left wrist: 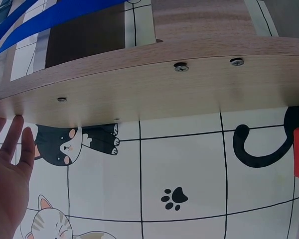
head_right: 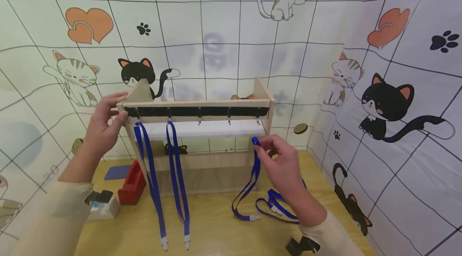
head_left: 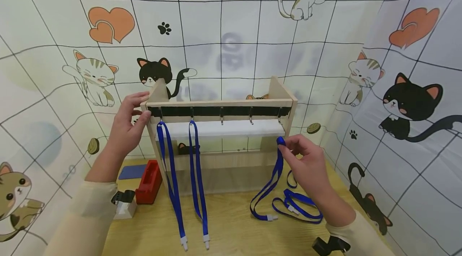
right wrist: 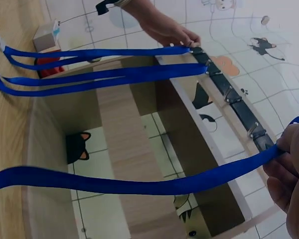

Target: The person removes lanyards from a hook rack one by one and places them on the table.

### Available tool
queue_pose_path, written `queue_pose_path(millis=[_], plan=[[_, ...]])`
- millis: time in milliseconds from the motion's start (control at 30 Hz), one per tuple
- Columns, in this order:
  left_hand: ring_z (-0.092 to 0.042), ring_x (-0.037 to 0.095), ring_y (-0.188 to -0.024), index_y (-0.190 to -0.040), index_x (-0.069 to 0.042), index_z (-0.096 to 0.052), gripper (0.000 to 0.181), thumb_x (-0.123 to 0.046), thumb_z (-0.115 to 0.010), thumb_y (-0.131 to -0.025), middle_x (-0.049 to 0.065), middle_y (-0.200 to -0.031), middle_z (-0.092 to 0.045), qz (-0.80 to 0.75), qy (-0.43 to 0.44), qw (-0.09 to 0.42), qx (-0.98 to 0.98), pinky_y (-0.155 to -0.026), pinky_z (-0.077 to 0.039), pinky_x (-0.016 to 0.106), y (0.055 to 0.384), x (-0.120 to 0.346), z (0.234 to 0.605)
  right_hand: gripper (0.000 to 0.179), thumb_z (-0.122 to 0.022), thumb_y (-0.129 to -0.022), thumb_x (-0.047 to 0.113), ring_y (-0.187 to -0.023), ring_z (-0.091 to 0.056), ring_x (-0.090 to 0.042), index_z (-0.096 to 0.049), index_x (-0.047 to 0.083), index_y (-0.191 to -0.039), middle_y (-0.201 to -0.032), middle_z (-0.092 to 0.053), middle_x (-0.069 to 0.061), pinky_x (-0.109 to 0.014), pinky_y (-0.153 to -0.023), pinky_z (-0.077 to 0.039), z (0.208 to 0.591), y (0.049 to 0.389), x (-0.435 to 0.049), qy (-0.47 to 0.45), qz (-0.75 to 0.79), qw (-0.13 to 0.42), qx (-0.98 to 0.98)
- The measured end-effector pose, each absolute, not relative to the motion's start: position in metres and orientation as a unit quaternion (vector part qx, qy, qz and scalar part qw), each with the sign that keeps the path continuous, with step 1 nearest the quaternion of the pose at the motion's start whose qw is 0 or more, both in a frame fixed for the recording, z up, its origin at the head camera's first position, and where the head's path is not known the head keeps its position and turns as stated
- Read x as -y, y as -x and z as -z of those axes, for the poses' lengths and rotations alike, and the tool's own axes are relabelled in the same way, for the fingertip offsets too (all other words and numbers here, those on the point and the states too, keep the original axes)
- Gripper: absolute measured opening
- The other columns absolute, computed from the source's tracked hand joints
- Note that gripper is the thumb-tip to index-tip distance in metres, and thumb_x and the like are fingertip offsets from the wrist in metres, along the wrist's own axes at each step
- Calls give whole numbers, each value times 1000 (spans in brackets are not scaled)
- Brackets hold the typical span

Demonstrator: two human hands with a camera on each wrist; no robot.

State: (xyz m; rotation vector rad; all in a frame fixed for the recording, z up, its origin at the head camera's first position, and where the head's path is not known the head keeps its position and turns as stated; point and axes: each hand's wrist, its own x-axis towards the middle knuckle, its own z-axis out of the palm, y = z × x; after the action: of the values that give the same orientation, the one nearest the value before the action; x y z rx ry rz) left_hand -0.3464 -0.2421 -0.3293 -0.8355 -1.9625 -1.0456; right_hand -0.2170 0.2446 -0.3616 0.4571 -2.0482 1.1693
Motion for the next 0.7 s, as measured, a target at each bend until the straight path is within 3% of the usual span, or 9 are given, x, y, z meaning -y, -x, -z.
queue_pose_path(millis=[300, 500, 700], plan=[[-50, 3, -142, -149, -3, -58, 45, 4, -67, -105, 10, -162, -56, 404, 316, 373, 773, -100, -44, 18, 345, 241, 328, 24, -82, -93, -11, -68, -62, -10, -76, 11, -100, -87, -71, 6, -17, -67, -51, 382, 210, -270, -215, -395, 340, 826], [-49, 3, -143, -150, -4, -58, 45, 2, -66, -106, 8, -163, -55, 403, 308, 367, 780, -101, -44, 17, 342, 239, 327, 25, -81, -93, -11, -66, -59, -9, -75, 12, -100, -83, -69, 9, -22, -58, -51, 402, 209, -284, -223, -384, 292, 847], [-49, 1, -142, -150, -4, -58, 44, 2, -66, -106, 9, -163, -55, 402, 305, 369, 781, -101, -44, 17, 344, 240, 328, 20, -81, -96, -7, -67, -60, -8, -75, 12, -99, -85, -69, 11, -26, -59, -54, 420, 210, -288, -227, -381, 237, 865]])
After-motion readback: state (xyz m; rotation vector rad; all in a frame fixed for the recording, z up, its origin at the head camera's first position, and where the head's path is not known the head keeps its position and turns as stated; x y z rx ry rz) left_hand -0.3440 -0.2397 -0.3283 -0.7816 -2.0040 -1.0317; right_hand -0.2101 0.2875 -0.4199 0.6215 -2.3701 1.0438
